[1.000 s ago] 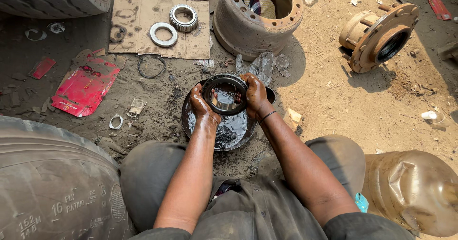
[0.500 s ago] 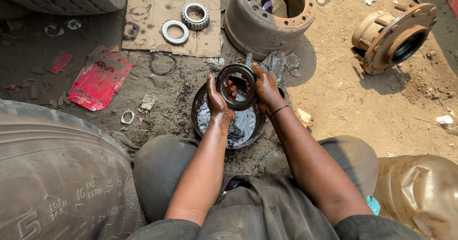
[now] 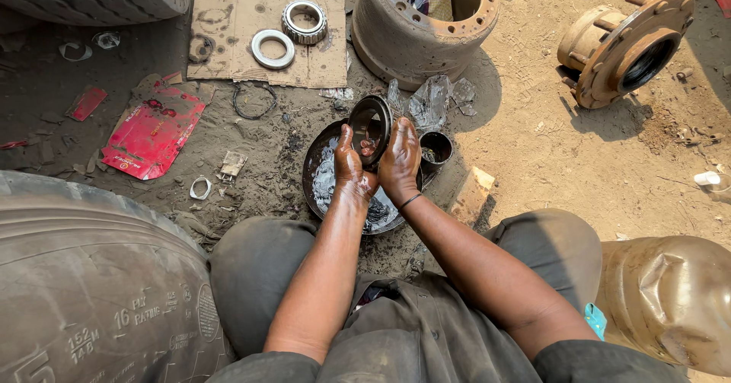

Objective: The person sits on the ground and applies grease to a wheel bearing by hand, repeatedly scooping grease from a pan and spreading it over the bearing surfaces. The person rotates the bearing to coat all sides and occasionally inspects the coverage.

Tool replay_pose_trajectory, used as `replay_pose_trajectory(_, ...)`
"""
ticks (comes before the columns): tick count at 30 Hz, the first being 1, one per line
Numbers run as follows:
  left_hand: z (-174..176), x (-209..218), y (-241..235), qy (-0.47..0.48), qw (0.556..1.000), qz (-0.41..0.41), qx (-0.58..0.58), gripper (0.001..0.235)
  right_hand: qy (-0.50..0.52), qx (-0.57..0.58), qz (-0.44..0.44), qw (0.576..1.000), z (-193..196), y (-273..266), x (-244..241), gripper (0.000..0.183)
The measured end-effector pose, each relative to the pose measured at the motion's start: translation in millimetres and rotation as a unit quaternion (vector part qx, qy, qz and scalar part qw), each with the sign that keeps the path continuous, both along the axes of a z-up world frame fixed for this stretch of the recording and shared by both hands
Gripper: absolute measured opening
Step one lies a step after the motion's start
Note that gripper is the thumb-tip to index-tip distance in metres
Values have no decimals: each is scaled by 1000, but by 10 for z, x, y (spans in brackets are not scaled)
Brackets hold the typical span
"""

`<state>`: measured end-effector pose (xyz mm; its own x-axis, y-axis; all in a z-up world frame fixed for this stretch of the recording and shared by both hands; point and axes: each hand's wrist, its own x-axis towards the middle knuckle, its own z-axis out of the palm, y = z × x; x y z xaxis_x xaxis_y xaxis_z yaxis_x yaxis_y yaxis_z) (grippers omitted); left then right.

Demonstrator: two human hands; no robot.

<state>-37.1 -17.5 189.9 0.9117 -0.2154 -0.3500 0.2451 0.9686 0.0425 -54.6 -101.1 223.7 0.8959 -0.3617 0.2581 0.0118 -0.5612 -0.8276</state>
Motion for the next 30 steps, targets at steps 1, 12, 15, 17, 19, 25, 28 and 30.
replay_pose_trajectory(1,-11,0,-15,-2,1000,-13,2,44,48,0,14,999,83,16,-77,64)
replay_pose_trajectory(12,-55,21,84,-55,996,-76,12,53,19,176,278,944,640,4,-324,63)
replay_pose_trajectory(15,5,-15,95,-29,994,-90,59,52,51,227,313,921,592,-78,-270,67)
replay_pose_trajectory(17,36,-33,91,-28,992,-101,67,52,67,230,333,912,597,-133,-265,69)
replay_pose_trajectory(19,42,-40,82,-44,992,-106,51,51,80,239,365,896,642,-174,-279,71)
replay_pose_trajectory(25,-123,1,-21,-24,993,-92,75,45,75,201,308,927,804,-43,-356,66)
replay_pose_trajectory(28,-244,16,-103,-38,988,-128,74,31,108,141,192,965,794,11,-349,44)
replay_pose_trajectory(30,-300,27,-132,-30,991,-115,66,28,113,118,217,962,731,-39,-302,37)
